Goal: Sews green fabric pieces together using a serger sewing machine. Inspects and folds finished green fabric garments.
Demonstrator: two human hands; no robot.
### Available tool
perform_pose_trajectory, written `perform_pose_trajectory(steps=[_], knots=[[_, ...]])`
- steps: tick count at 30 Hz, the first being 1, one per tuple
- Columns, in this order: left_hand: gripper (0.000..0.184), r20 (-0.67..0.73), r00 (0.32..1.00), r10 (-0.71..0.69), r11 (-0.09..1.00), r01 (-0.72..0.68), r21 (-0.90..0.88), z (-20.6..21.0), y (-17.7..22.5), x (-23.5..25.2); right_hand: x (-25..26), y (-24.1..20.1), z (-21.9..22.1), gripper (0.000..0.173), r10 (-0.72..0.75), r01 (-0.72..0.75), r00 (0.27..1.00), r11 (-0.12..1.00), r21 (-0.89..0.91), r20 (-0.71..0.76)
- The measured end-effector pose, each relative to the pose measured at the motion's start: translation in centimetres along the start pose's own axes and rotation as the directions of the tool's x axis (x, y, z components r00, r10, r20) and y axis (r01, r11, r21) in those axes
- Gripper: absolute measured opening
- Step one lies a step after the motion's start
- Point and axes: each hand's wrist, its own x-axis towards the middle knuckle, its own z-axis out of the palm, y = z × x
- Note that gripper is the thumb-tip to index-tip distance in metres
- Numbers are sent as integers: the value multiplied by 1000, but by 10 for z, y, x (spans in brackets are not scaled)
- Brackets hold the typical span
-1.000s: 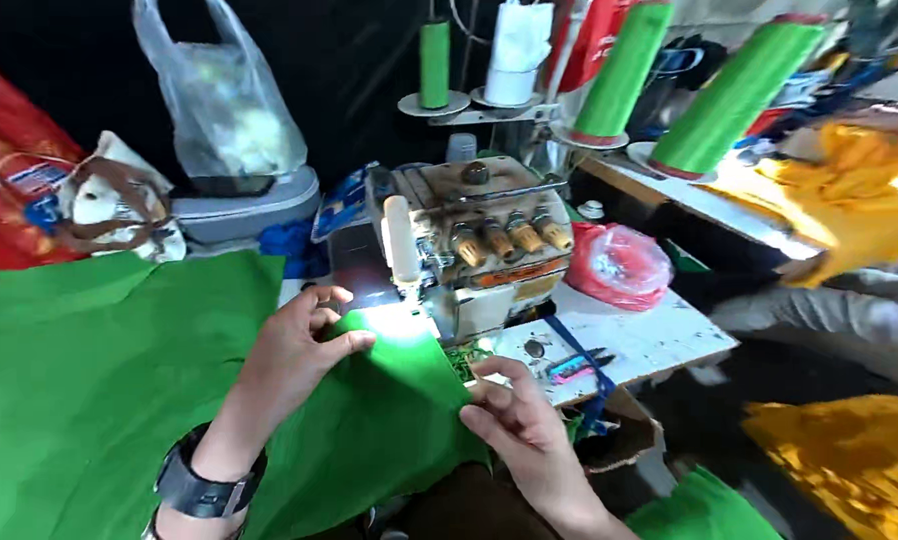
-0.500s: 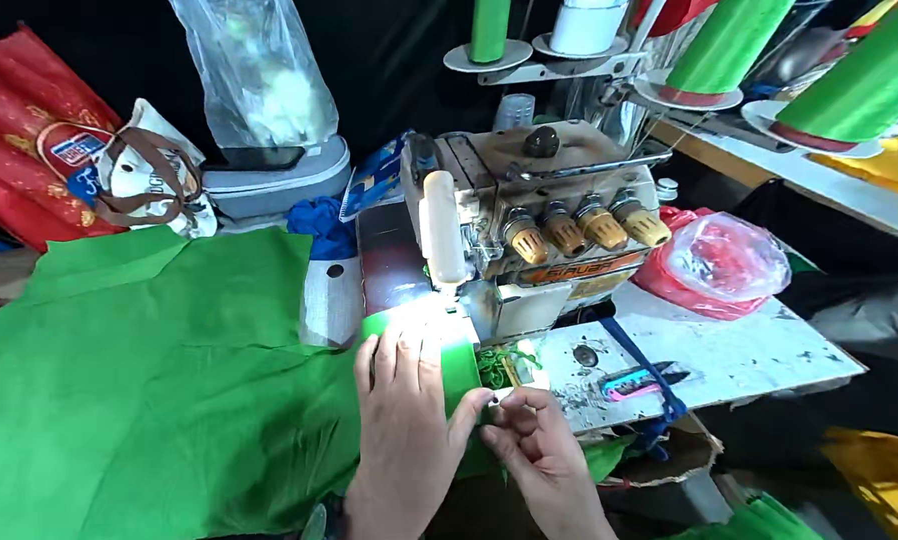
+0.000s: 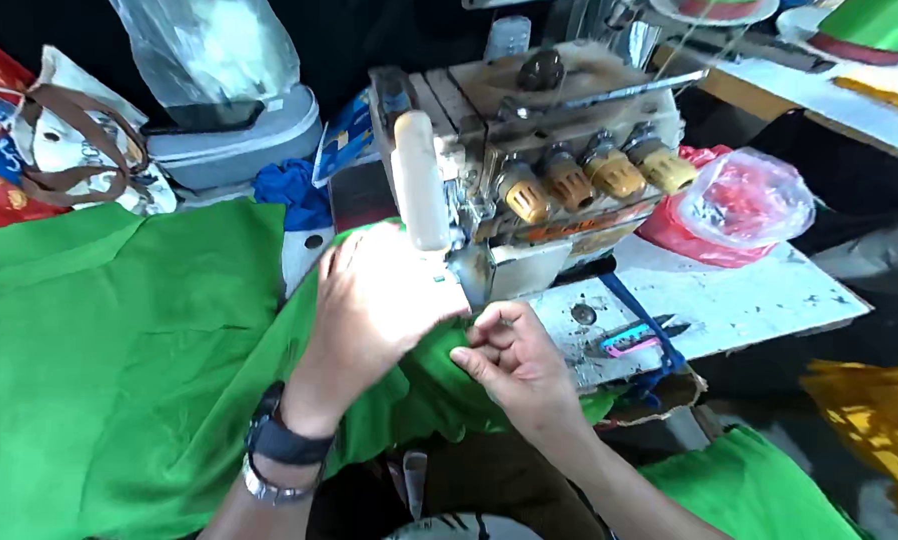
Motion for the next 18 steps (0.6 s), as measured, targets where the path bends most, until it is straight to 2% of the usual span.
perform_pose_trajectory(steps=[4, 6, 8, 10, 13, 15, 18], knots=[[86, -56, 994, -95, 978, 82, -190, -8, -17, -16, -27, -5, -10, 41, 111, -112, 992, 993, 24, 58], [90, 35, 968, -250, 926, 249, -285, -19, -28, -32, -47, -5, -16, 45, 182, -182, 981, 983, 0, 70], [89, 204, 898, -389, 834, 437, -335, -30, -33, -46, -66, -1, -19, 46, 253, -253, 965, 968, -11, 74], [70, 338, 842, -421, 779, 526, -341, -42, -32, -54, -79, 4, -20, 43, 287, -285, 955, 958, -31, 72], [30, 441, 791, -425, 783, 566, -260, -63, -31, -56, -86, 9, -22, 42, 262, -257, 964, 962, -93, 44], [14, 437, 813, -384, 826, 514, -230, -75, -34, -54, -86, 7, -23, 41, 249, -244, 968, 961, -129, 29], [19, 348, 898, -268, 848, 392, -358, -82, -40, -51, -86, 5, -25, 25, 200, -186, 978, 961, -205, 52]])
